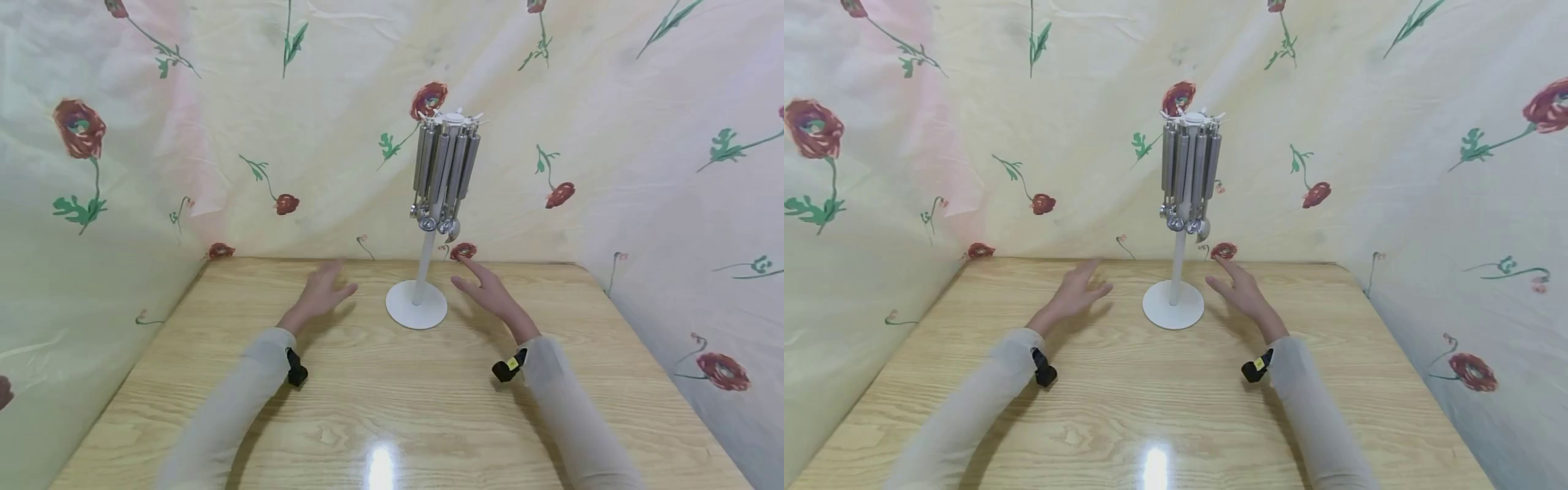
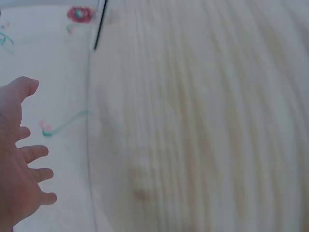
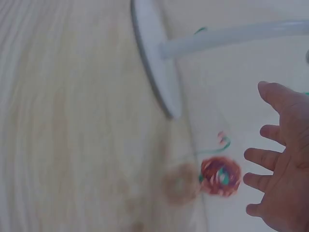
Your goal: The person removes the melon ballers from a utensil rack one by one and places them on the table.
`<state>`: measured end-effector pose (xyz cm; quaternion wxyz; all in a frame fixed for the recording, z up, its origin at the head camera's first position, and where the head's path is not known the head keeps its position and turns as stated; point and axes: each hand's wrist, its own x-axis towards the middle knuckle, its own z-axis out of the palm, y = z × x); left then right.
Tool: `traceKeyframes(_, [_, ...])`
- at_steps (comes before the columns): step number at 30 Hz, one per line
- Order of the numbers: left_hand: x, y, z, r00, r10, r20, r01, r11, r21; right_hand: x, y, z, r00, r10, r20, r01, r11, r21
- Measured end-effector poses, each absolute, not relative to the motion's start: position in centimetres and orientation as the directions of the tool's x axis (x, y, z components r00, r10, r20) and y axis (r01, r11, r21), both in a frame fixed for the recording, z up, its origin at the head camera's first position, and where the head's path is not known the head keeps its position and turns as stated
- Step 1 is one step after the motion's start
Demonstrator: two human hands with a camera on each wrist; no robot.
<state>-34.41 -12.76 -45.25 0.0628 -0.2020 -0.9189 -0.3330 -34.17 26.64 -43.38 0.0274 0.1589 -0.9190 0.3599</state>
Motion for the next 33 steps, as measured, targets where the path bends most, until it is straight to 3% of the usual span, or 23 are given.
traceKeyframes(15, [-34.7,-5.1,-44.5,-0.910,0.359,0.206,0.306,0.250,0.918,-33.8,21.8,-39.3,-0.932,-0.306,0.193,-0.308,0.392,-0.867])
traceKeyframes(20, [-35.0,-3.0,-44.2,-0.893,0.403,0.201,0.280,0.147,0.949,-32.9,20.6,-37.8,-0.932,-0.306,0.195,-0.284,0.278,-0.918])
traceKeyframes(24, [-35.0,-1.7,-44.1,-0.885,0.415,0.211,0.279,0.109,0.954,-34.0,20.5,-38.8,-0.936,-0.296,0.192,-0.259,0.208,-0.943])
traceKeyframes(33, [-35.2,0.0,-44.9,-0.909,0.374,0.183,0.180,-0.042,0.983,-35.1,20.3,-39.7,-0.940,-0.277,0.198,-0.243,0.140,-0.960])
